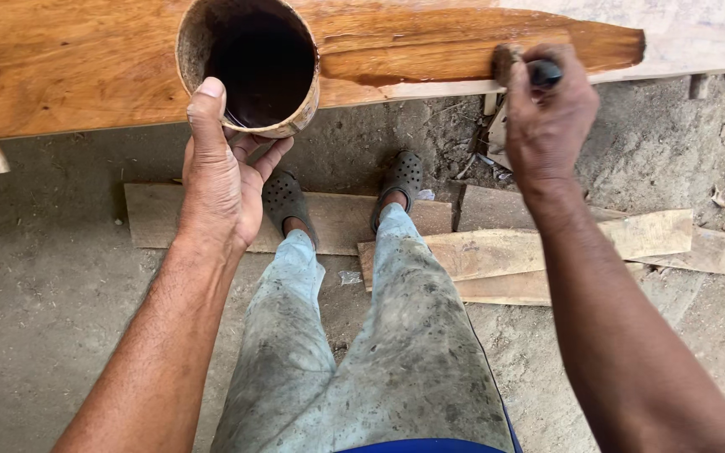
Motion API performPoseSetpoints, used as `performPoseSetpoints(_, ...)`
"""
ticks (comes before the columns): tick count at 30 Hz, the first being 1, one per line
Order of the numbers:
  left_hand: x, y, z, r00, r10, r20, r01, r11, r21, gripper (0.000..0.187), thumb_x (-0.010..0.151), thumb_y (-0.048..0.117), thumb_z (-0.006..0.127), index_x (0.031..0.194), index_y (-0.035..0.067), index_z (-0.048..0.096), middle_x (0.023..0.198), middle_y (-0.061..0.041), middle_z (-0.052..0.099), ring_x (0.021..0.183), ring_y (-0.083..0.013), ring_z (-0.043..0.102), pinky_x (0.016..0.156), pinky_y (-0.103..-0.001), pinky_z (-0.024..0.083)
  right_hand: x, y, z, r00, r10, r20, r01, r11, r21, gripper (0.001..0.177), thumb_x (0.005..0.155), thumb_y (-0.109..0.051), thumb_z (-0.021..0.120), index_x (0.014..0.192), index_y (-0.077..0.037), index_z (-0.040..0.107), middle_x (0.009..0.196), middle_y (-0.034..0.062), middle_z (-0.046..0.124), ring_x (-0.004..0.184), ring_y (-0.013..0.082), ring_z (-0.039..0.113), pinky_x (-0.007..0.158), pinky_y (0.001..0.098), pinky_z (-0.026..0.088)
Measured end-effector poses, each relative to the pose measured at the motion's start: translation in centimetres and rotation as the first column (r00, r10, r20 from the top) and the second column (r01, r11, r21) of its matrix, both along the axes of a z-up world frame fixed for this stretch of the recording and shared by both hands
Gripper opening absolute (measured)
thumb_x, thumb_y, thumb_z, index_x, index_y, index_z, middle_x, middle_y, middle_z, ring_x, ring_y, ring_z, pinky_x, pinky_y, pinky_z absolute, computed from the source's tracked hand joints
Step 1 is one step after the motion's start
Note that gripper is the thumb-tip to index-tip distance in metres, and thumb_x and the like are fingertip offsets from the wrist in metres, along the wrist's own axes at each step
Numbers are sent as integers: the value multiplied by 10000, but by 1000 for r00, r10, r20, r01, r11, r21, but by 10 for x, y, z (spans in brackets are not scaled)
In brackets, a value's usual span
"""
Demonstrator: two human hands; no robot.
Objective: The person applies a dark wood stain to a long plank using a brush. They repeatedly dip the brush into a container and spread the stain along the grain of the wood, covering the surface progressively.
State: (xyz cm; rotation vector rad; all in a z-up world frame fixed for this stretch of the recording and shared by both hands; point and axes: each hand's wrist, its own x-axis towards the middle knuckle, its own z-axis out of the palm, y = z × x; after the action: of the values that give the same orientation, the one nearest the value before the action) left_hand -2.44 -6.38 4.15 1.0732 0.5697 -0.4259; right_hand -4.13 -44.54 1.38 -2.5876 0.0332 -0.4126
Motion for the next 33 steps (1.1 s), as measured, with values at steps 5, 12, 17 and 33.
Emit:
performPoseSetpoints(5, -8, 44, -3, 1000, -10, 24, 10, 1000, -7, 1102, 800, 767, 700, 1495, 1, 321, 1426, -200, 446, 1338, -290, 518, 1126, -534, 507, 6, 91, 0, 998, -37, -42, 41, 995, 95, 56, 1102, -33, 713, 1117, -32, 659, 1023, 108, 737, 935, 188, 753, 812, 295, 667)
performPoseSetpoints(12, -17, 109, 3, 997, 75, 16, -75, 997, 1, 1097, 787, 750, 717, 1487, -15, 356, 1400, -189, 481, 1305, -285, 532, 1111, -525, 509, 25, 220, -22, 1000, 29, -2, -29, 993, 118, 82, 1051, -76, 716, 1107, -56, 658, 1015, 85, 720, 909, 178, 744, 792, 304, 653)
performPoseSetpoints(17, -24, 158, 11, 990, 129, 64, -131, 991, 26, 1150, 778, 770, 736, 1502, -23, 325, 1431, -199, 458, 1345, -300, 519, 1131, -537, 500, 46, 328, -47, 985, 175, -16, -161, 938, 306, 26, 1064, -108, 677, 1078, -98, 658, 997, 52, 704, 890, 150, 736, 760, 267, 656)
performPoseSetpoints(33, -21, 147, 17, 994, 96, 59, -99, 994, 55, 1205, 776, 763, 744, 1540, -10, 222, 1473, -223, 364, 1432, -336, 447, 1122, -568, 479, 15, 175, -26, 999, 49, -21, -36, 900, 434, 65, 1133, -114, 712, 1141, -90, 653, 1070, 25, 692, 978, 133, 705, 851, 284, 659)
